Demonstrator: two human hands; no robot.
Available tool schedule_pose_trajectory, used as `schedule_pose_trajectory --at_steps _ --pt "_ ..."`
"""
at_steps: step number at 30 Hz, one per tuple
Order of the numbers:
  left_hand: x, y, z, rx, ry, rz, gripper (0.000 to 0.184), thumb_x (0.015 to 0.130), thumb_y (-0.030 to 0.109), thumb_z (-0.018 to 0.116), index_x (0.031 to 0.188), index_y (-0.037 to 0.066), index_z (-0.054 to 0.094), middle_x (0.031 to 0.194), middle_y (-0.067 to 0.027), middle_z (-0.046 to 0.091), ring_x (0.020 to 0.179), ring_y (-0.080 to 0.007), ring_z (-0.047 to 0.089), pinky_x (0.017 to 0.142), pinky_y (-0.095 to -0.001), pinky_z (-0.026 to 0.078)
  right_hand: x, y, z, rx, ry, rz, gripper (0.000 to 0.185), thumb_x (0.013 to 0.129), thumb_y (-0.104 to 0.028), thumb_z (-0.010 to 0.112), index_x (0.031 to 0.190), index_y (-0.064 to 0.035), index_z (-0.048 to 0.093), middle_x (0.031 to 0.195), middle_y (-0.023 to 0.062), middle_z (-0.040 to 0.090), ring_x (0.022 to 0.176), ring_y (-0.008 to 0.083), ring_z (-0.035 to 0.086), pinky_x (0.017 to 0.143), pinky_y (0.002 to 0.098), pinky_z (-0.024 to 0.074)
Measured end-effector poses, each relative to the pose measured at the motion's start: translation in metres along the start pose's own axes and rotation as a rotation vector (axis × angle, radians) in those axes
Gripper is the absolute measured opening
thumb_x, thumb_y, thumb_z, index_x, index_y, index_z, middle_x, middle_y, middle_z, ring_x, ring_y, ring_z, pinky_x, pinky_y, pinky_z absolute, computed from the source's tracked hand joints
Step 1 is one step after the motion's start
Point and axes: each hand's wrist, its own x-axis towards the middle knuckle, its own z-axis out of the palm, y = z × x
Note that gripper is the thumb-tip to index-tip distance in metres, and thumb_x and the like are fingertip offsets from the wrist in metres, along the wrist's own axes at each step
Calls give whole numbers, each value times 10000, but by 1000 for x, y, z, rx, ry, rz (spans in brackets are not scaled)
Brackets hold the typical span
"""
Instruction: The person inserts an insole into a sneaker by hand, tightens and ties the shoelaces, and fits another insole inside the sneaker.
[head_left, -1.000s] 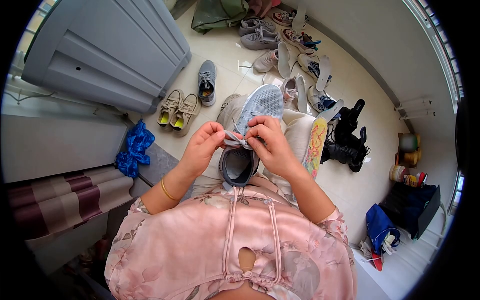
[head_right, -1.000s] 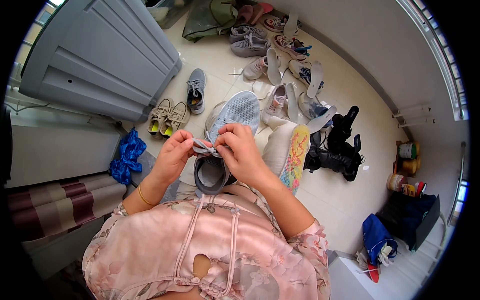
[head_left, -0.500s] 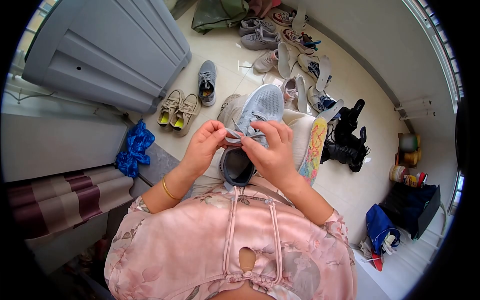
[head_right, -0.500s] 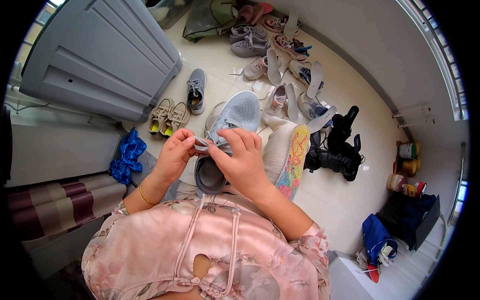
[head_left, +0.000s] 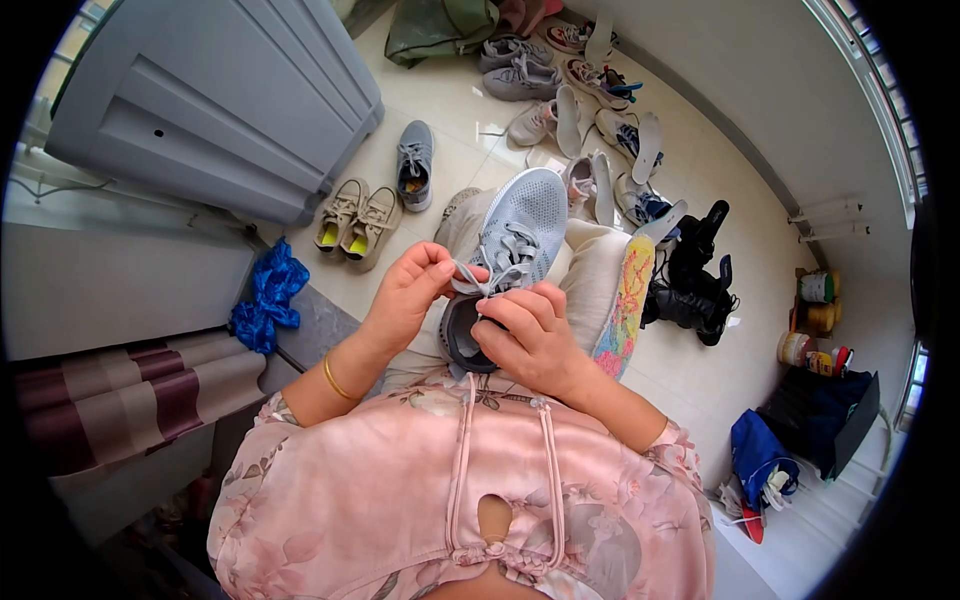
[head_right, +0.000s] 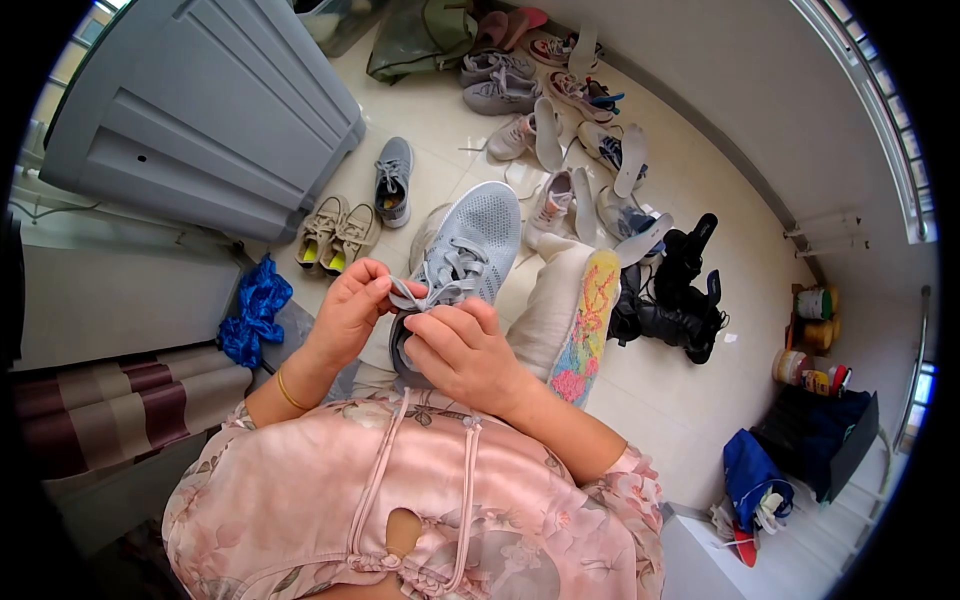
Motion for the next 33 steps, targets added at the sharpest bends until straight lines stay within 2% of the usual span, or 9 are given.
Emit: schedule_pose_trajectory --at_steps 7,10,13,16,19,20,23,29,33 --pt "1 0 -1 4 -23 1 104 968 199 476 982 99 454 1055 -199 645 907 -162 613 820 -302 460 -6 -3 -3 70 -27 33 234 665 -105 626 898 -97 603 1119 58 548 991 204 520 864 363 386" --pt "0 -1 -3 6 -13 -3 104 966 196 477 982 97 451 1057 -202 644 928 -172 615 819 -303 462 -8 -4 -3 90 -16 -67 244 669 -115 669 904 -106 603 1113 61 554 974 210 529 836 380 402" --pt "0 -5 -6 25 -2 8 102 968 196 473 979 98 451 1059 -205 642 939 -185 619 823 -303 463 -10 0 -2 223 123 171 253 687 -105 715 912 -80 604 1036 66 559 919 245 532 778 372 425" --pt "-1 1 -3 3 -41 7 97 963 179 482 974 88 452 1065 -207 639 968 -189 610 848 -312 462 -12 12 2 307 234 680 250 722 -96 739 933 -40 617 947 58 551 816 206 528 698 311 438" --pt "-1 -3 -5 10 -69 39 81 939 143 517 947 75 474 1090 -204 626 995 -178 590 881 -314 449 -17 25 3 729 81 1053 223 761 -74 723 952 -10 628 894 45 540 743 135 502 652 236 422" --pt "-1 -1 -4 29 -74 55 78 929 133 531 935 72 483 1098 -201 620 997 -174 583 888 -315 445 -20 28 7 770 73 1054 220 771 -81 725 960 -7 638 898 32 543 714 78 482 633 209 412" --pt "-3 1 -2 52 -111 88 66 906 106 563 916 63 513 1135 -187 601 1009 -158 562 898 -308 434 -13 26 5 764 -28 1058 178 799 -66 713 946 -12 627 920 10 526 739 64 485 655 199 415" --pt "-5 4 -8 3 -212 80 62 895 97 587 904 63 536 1162 -170 594 997 -138 554 883 -285 436 -19 24 16 1093 214 1140 114 804 12 663 893 -14 597 935 11 549 751 56 514 665 191 428" --pt "-4 5 -10 26 -256 89 72 892 98 589 869 66 530 1138 -183 610 911 -118 571 818 -258 461 -14 21 8 1342 269 1118 144 822 52 601 931 -17 538 997 72 584 779 78 569 678 207 461"
